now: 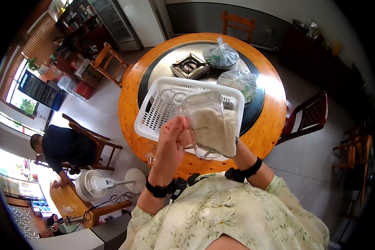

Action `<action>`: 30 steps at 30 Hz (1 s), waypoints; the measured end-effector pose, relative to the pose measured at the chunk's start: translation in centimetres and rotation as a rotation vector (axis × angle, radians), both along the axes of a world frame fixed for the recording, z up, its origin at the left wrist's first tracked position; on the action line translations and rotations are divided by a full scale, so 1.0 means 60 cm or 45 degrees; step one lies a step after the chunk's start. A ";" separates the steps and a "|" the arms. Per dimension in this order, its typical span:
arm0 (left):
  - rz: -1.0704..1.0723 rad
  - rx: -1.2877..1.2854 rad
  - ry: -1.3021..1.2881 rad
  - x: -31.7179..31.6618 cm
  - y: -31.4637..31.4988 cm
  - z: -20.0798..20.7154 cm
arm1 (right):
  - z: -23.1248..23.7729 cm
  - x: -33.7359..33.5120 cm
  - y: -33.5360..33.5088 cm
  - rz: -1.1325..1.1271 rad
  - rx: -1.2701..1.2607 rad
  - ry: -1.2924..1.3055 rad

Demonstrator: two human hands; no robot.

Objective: The person wipes glasses and a bowl with a cloth and places them into a sterilization cabinet.

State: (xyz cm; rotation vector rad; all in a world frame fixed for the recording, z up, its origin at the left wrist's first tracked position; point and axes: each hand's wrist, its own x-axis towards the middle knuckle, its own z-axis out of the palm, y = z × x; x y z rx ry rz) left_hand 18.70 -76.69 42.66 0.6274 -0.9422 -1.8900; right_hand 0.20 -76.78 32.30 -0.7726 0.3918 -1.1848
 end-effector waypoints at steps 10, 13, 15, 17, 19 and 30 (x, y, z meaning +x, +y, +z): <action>0.212 0.073 0.116 0.014 -0.035 -0.019 | 0.111 0.017 -0.002 -0.019 0.015 -0.057; 0.212 -0.030 0.001 0.008 -0.026 -0.012 | 0.109 -0.006 -0.012 -0.537 -0.373 0.901; 0.247 -0.047 0.002 -0.001 -0.021 -0.011 | 0.172 0.025 -0.017 -0.623 -0.286 0.768; 0.306 -0.028 0.030 -0.010 -0.020 -0.006 | 0.195 0.044 -0.024 -0.989 -0.932 1.074; 0.345 -0.005 0.124 -0.010 -0.023 -0.006 | 0.224 0.058 -0.012 -1.027 -1.235 1.588; 0.473 0.088 0.320 0.005 -0.046 0.040 | 0.127 0.018 0.015 -1.192 -1.291 1.659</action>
